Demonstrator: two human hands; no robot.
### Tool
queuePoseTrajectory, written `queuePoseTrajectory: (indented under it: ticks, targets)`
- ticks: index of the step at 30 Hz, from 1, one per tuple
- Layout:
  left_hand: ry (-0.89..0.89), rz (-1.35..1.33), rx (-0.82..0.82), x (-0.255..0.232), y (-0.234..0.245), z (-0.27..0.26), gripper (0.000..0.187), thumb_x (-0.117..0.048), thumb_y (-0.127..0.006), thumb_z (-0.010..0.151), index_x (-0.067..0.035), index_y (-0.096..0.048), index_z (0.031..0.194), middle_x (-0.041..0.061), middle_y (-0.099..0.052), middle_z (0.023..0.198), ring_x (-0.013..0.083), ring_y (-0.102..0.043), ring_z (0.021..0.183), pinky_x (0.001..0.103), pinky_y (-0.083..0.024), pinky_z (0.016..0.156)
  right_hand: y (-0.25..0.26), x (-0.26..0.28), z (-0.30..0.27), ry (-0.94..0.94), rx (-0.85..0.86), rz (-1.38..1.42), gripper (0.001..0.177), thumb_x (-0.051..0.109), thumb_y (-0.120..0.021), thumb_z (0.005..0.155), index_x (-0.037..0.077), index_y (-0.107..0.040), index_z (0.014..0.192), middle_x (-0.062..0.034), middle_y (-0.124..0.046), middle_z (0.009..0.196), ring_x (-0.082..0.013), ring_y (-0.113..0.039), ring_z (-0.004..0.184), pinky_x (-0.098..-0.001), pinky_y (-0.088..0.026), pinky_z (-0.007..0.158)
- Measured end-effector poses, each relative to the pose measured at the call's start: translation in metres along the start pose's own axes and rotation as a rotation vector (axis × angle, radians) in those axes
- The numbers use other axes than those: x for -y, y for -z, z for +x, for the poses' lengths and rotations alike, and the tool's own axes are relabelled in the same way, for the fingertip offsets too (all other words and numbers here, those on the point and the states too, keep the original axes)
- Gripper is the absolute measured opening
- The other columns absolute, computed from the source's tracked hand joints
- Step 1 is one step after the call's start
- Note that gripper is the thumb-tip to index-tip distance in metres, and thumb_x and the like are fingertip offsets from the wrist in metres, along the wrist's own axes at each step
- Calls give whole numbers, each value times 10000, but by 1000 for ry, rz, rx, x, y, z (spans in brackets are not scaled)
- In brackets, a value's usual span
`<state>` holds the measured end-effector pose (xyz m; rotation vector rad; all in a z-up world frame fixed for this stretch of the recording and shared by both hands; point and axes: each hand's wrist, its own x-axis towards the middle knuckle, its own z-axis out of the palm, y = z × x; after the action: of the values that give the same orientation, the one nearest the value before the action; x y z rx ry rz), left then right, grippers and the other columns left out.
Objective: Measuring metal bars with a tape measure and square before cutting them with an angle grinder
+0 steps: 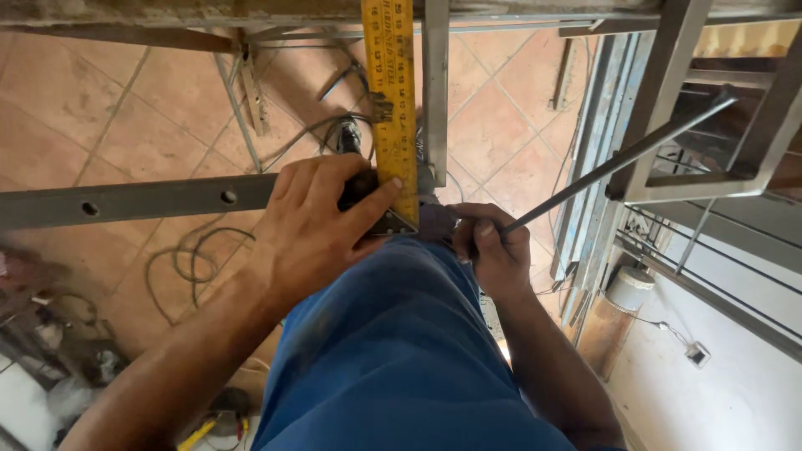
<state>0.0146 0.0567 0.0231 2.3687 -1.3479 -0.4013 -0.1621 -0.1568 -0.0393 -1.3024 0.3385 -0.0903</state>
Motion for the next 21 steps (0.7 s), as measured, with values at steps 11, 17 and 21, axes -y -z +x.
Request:
queuePoseTrajectory:
  ticks: [11,17,21]
  targets:
    - [-49,16,-21,24,12,-14,659,-522,-811,846,-189,-657,1394,143,-558,1311,360,-558,1161,518,-479,969,-32,9,-10,8,-25,-42,410,337,-456,1147,4,-604,1335,-38,-503,666,-111,-466,532,-241,-388,497]
    - [-75,-14,-70,25,15,-14,593,-480,-793,863,-185,-666,1362,136,-575,1314,356,-570,1130,505,-500,938,-42,6,-9,1,-84,-112,440,352,-469,1131,-27,-610,1304,-54,-493,629,-115,-443,506,-230,-344,461]
    - [-77,14,-43,25,16,-15,667,-465,-833,817,-198,-633,1394,131,-548,1342,345,-562,1162,499,-499,984,-45,8,-6,29,-89,-192,456,353,-454,1130,-44,-608,1293,-71,-512,601,-121,-456,483,-227,-352,461]
